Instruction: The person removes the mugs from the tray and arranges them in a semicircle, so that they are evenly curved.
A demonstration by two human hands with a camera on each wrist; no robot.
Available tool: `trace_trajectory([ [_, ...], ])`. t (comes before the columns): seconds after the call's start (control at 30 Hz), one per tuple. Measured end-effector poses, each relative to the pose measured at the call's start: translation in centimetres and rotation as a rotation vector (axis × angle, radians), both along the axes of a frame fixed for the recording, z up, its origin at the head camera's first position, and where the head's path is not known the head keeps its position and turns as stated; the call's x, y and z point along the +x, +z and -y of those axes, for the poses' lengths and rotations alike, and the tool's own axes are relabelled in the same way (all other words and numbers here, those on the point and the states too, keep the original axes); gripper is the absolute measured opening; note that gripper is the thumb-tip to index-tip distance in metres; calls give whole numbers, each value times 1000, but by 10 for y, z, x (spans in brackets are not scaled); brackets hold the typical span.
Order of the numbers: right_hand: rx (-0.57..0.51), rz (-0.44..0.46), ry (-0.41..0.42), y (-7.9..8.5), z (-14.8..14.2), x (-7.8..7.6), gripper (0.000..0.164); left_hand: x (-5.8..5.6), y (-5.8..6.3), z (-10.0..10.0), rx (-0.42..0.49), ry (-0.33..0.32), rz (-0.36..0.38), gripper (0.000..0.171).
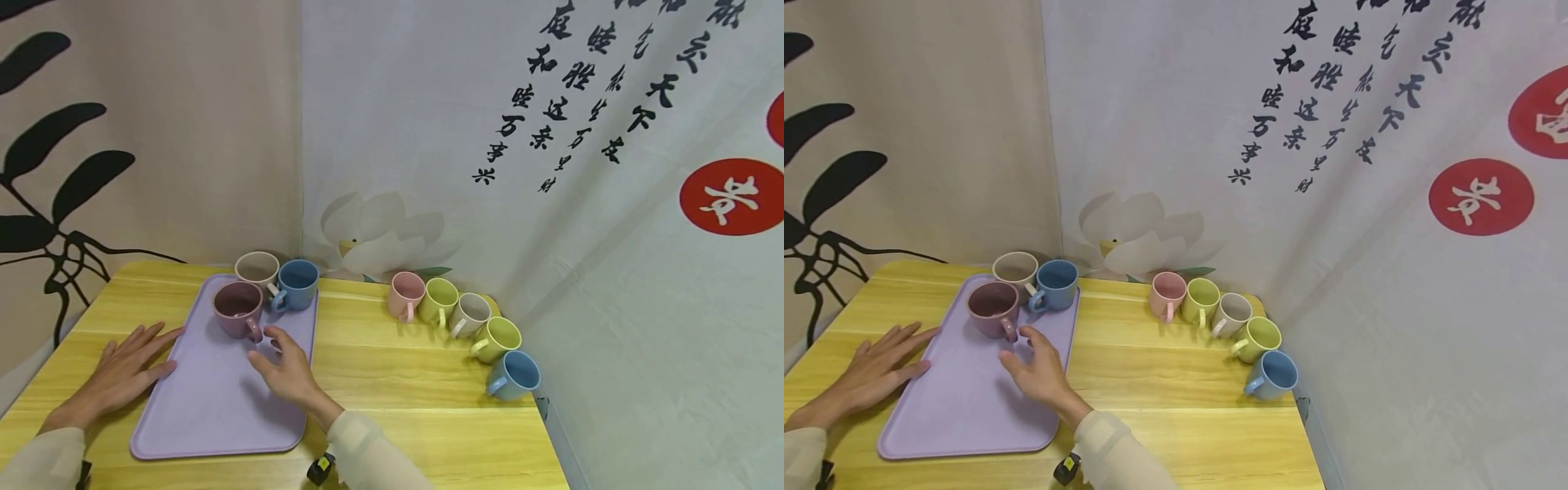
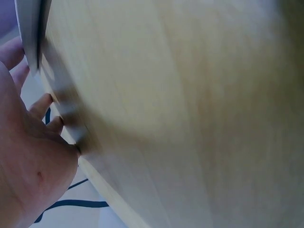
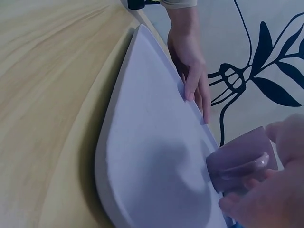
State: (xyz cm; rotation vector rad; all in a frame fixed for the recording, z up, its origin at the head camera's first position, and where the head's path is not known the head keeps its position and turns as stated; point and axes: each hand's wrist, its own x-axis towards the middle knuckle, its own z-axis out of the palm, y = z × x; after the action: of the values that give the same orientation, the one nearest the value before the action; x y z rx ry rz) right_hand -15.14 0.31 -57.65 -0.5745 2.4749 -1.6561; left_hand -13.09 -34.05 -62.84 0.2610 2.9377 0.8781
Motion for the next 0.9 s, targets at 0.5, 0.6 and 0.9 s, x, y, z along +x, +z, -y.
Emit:
trace_trajectory([
  [0.5,-152,151,21,-5,18,-13,42,0,3,-1,0,2,3,70],
  [0.6,-138,167,-4,-3,22,-14,38,0,3,-1,-2,1,5,70],
  [0.9,-102,145,-156,2,28,-11,19,0,1,0,-5,-3,9,70],
])
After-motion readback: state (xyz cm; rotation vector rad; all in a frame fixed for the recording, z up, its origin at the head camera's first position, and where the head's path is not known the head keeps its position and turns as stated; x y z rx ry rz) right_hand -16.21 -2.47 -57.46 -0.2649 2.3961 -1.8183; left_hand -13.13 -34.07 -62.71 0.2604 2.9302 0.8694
